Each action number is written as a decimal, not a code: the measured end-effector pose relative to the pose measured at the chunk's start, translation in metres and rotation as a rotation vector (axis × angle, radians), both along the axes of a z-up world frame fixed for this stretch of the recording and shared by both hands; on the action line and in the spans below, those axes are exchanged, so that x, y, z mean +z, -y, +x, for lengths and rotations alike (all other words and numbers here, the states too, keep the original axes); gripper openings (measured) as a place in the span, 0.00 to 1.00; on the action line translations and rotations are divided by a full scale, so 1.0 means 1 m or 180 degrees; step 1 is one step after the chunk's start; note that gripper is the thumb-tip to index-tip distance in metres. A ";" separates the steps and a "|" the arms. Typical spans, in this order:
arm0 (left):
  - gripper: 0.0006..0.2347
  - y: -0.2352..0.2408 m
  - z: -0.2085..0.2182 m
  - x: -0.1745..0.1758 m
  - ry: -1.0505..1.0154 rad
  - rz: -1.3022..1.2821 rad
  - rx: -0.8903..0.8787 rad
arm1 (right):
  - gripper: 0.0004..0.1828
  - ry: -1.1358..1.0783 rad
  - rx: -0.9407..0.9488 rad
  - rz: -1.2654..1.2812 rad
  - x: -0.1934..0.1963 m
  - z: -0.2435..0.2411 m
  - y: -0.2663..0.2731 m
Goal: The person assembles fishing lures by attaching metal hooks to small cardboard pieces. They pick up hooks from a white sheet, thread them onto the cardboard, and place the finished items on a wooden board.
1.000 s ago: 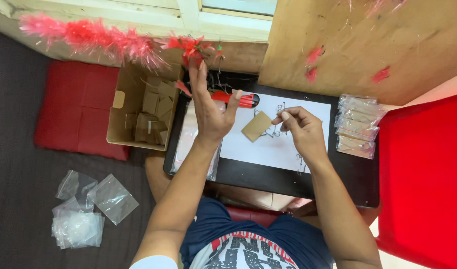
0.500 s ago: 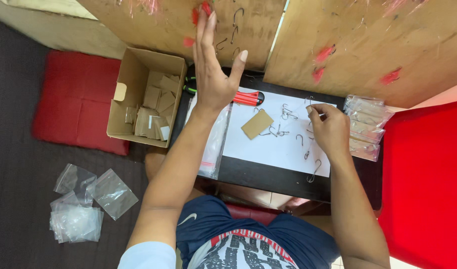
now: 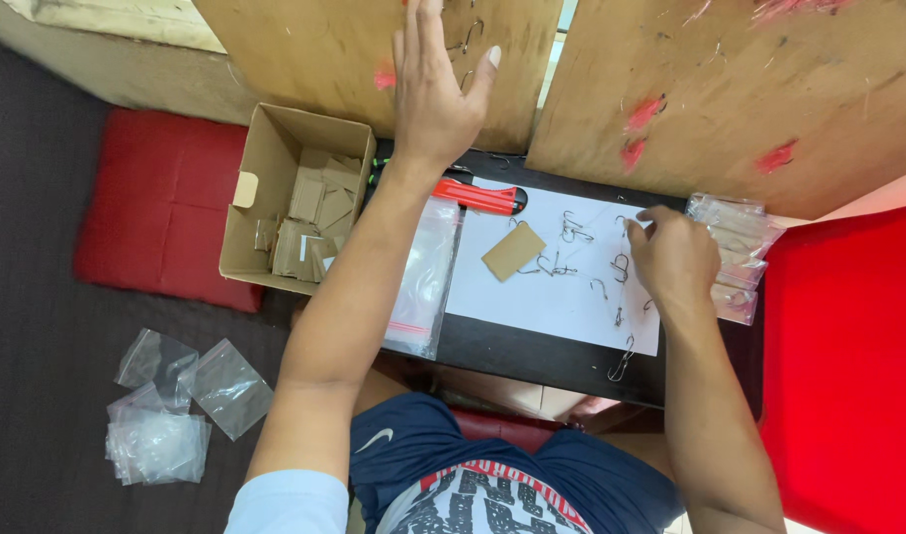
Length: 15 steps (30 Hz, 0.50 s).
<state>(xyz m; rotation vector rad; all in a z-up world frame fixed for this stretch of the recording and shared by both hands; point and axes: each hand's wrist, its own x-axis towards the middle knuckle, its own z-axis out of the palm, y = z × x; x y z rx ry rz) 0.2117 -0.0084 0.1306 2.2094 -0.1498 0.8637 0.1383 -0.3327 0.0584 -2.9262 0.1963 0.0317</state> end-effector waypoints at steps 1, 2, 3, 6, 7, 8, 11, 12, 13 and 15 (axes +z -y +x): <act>0.28 -0.001 0.003 -0.002 -0.0005 -0.0003 0.0005 | 0.16 -0.0005 0.0005 -0.0003 0.015 0.002 -0.008; 0.30 -0.001 0.006 -0.004 -0.0031 0.0030 0.0055 | 0.12 0.0422 0.0228 0.0075 0.030 0.004 -0.015; 0.32 -0.003 0.009 -0.006 -0.0052 0.0063 0.0104 | 0.09 0.0857 0.0451 0.0155 0.045 0.007 -0.024; 0.31 -0.004 0.019 -0.005 0.0013 0.0229 0.0201 | 0.05 0.1698 0.1002 0.0167 0.072 0.024 -0.037; 0.31 -0.004 0.020 -0.003 0.0018 0.0227 0.0213 | 0.05 0.1703 0.1014 0.0168 0.081 0.029 -0.045; 0.29 -0.004 0.022 -0.002 0.0068 0.0250 0.0243 | 0.04 0.1996 0.1229 0.0152 0.091 0.034 -0.052; 0.27 -0.003 0.022 0.002 0.0097 0.0228 0.0247 | 0.02 0.2441 0.1544 0.0166 0.113 0.050 -0.074; 0.28 -0.003 0.022 0.004 0.0078 0.0181 0.0226 | 0.01 0.2595 0.1646 0.0197 0.119 0.056 -0.081; 0.28 -0.004 0.021 0.003 0.0083 0.0181 0.0231 | 0.01 0.2600 0.1651 0.0198 0.124 0.062 -0.089; 0.26 -0.006 0.020 0.003 0.0045 0.0228 0.0185 | 0.04 0.2884 0.1932 0.0063 0.133 0.073 -0.104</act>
